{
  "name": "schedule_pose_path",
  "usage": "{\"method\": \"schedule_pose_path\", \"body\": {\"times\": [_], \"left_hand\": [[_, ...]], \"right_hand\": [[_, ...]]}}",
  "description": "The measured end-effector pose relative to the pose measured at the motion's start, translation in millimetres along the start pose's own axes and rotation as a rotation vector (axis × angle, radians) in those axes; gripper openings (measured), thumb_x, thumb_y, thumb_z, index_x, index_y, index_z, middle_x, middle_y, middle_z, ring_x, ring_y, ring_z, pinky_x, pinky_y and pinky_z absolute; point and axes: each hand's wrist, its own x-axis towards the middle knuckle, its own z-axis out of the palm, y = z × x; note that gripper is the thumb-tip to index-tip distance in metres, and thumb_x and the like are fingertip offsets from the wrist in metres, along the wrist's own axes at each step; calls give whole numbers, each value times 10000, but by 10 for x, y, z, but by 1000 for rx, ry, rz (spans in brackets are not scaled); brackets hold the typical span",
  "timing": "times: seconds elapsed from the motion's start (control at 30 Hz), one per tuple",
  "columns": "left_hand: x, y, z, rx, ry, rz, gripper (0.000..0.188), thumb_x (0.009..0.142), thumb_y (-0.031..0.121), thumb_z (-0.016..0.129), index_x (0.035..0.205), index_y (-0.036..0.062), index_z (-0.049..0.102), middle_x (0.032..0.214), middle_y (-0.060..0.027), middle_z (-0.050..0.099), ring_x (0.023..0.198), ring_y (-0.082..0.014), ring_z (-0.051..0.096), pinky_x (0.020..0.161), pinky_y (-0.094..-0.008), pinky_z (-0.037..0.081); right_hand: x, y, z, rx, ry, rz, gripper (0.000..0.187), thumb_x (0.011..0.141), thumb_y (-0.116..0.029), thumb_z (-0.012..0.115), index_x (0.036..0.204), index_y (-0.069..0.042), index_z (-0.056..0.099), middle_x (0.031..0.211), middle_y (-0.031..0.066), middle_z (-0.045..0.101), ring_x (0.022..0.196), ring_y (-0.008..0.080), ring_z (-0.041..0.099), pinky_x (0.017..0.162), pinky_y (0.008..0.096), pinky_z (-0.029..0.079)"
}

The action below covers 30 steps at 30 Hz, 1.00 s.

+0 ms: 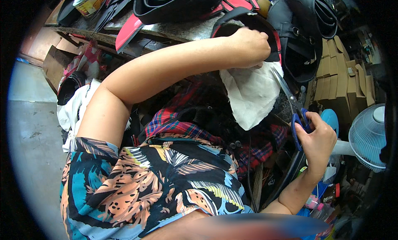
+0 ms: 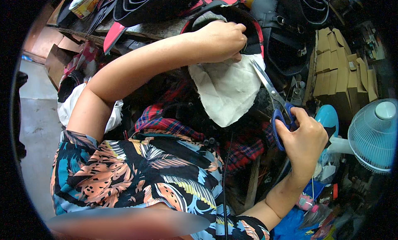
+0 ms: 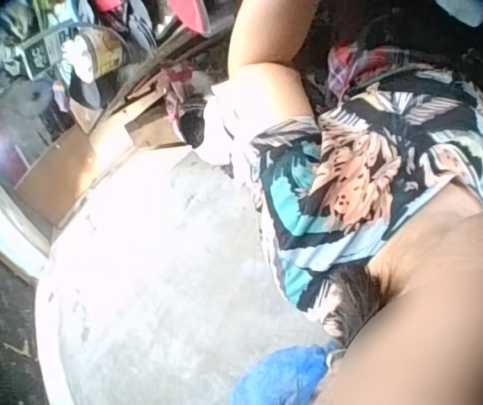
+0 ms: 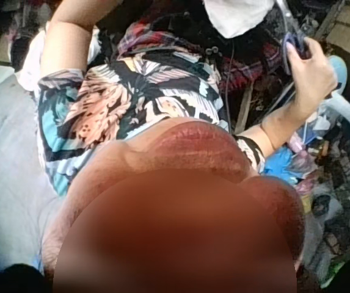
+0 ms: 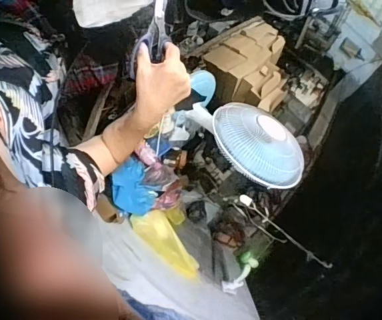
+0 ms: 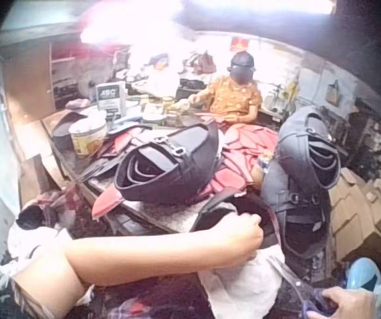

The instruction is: The person uses scissors to trim excess material from the edges of black sandals. They repeatedly lift the upper strap, cut along the inner lining, and place the finished sandal on the workbench.

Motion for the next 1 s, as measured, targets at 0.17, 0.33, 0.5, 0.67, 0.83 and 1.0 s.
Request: {"method": "schedule_pose_path", "body": {"times": [0.17,0.33,0.5,0.67,0.83,1.0], "left_hand": [[-8,-8,140,-61,123,10,207,796,202,728,923,40,755,997,-143,690,944,-326,704,788,-429,574],[-34,32,215,-15,251,61,177,767,77,699,931,57,763,1007,-145,714,942,-320,727,772,-420,590],[-22,-5,224,-146,351,45,164,781,68,675,926,48,749,984,-161,715,929,-360,717,797,-453,578],[34,-225,151,-524,406,-88,145,866,149,697,937,23,697,867,-165,686,874,-372,685,793,-445,547],[-76,-150,176,-366,400,7,203,862,199,733,983,38,709,989,-148,672,954,-344,679,841,-430,546],[-100,-10,231,-133,310,49,199,807,209,759,916,53,699,999,-111,649,992,-327,659,866,-417,550]], "right_hand": [[-26,4,30,50,-10,29,377,682,-299,868,971,-95,739,736,117,693,677,309,684,621,411,502],[-5,29,87,36,22,16,382,688,-306,861,983,-97,740,748,123,695,689,320,680,638,418,502],[22,-16,67,-3,41,-36,388,697,-321,856,999,-111,731,771,121,694,726,329,675,673,425,506],[103,-117,53,-89,72,-130,395,694,-321,857,999,-111,718,765,122,685,732,326,673,686,424,506],[84,-159,-6,-153,44,-112,395,691,-313,858,989,-96,716,759,129,685,727,322,674,694,423,508],[46,-150,-32,-126,49,-118,384,691,-310,857,971,-89,717,759,132,689,715,319,672,690,425,505]]}}
